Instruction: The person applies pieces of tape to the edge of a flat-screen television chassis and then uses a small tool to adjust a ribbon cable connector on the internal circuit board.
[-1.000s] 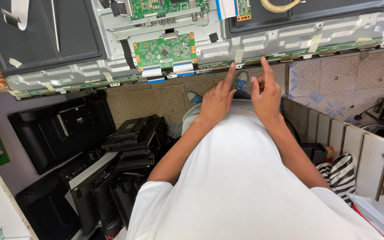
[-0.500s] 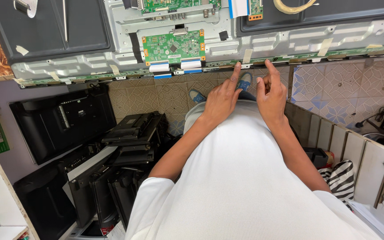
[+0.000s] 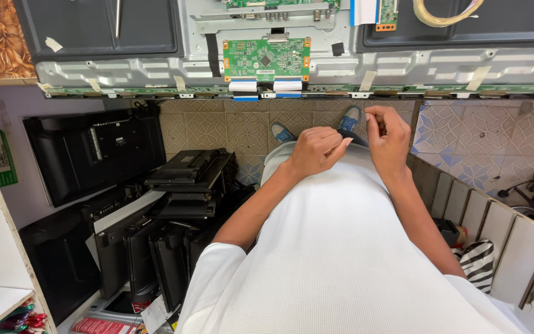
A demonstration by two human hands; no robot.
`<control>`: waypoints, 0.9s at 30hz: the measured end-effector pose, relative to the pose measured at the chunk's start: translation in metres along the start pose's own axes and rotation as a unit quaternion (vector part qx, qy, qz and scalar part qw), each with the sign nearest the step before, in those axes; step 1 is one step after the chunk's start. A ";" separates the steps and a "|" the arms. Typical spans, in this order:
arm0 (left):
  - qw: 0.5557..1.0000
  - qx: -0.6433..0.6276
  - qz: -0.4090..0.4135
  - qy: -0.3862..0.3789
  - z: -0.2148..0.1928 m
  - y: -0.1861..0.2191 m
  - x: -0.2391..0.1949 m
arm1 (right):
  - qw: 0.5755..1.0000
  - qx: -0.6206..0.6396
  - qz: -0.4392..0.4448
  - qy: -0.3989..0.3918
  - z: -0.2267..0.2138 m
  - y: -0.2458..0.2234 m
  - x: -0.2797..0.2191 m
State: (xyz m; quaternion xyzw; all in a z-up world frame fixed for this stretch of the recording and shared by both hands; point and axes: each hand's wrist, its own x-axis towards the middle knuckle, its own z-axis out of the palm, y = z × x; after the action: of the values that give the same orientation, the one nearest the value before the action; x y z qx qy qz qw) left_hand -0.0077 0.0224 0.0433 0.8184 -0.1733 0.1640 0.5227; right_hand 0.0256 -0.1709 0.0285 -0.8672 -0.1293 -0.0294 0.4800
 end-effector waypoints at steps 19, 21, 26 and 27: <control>0.999 -0.008 -0.036 0.028 -0.065 0.002 -0.014 | 0.993 -0.033 -0.033 -0.111 0.055 -0.041 -0.006; 0.997 -0.001 -0.070 -0.017 -0.076 0.003 -0.016 | 0.982 -0.043 0.011 -0.185 0.063 -0.046 -0.005; 0.975 -0.018 -0.205 -0.081 -0.093 -0.024 -0.048 | 0.965 -0.080 0.073 -0.240 0.097 0.014 -0.037; 0.961 -0.035 -0.262 -0.083 -0.096 -0.031 -0.056 | 0.963 -0.074 0.094 -0.243 0.103 0.030 -0.047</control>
State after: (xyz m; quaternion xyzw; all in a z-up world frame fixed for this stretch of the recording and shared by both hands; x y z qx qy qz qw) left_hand -0.0516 0.1283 0.0312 0.8270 -0.0010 -0.0537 0.5596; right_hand -0.0194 -0.1088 -0.0600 -0.8895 -0.1576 0.2174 0.3698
